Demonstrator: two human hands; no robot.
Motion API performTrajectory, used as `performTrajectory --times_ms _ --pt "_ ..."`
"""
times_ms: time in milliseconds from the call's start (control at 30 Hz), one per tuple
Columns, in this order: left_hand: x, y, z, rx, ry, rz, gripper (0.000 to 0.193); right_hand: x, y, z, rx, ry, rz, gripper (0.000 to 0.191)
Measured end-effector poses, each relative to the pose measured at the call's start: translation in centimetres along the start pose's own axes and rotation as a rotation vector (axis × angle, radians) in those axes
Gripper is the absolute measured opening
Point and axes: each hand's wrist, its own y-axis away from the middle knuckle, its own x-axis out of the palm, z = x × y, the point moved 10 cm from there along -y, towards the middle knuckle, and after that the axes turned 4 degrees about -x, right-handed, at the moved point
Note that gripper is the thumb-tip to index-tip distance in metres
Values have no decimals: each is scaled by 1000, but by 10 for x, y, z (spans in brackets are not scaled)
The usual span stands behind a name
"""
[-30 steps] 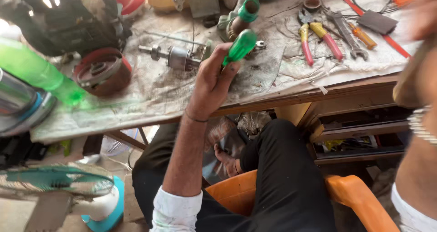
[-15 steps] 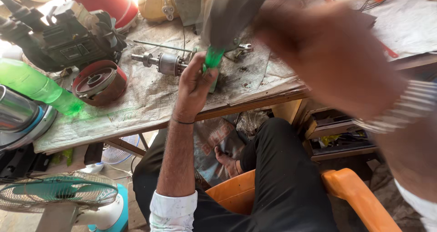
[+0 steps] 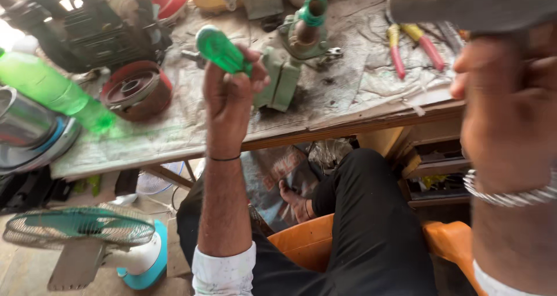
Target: The person disassembles a green mechanical housing by tapping it with a hammer and prying it with a screwdriver. They separate the two halves, remove a metal ring, and place the components on the workbench.
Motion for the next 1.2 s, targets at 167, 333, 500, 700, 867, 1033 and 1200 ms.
performTrajectory --times_ms 167,333,500,700,867,1033,1200 --pt "-1 -4 4 -18 53 40 39 62 -7 -18 -239 748 145 29" --pt "-15 -8 22 -29 181 18 40 111 -20 -93 -93 1234 363 47" --pt "-20 -10 36 -18 372 31 35 137 -26 -66 -459 1212 221 44" --pt "-6 -7 39 -73 604 123 32 146 -11 -23 -170 324 300 17" --pt "28 -7 52 -145 626 202 28 171 5 21 -230 177 456 28" --pt "38 -6 63 -147 533 162 28 181 1 -6 21 29 595 26" --pt "38 -5 68 -155 462 184 32 161 -2 -31 144 73 561 22"
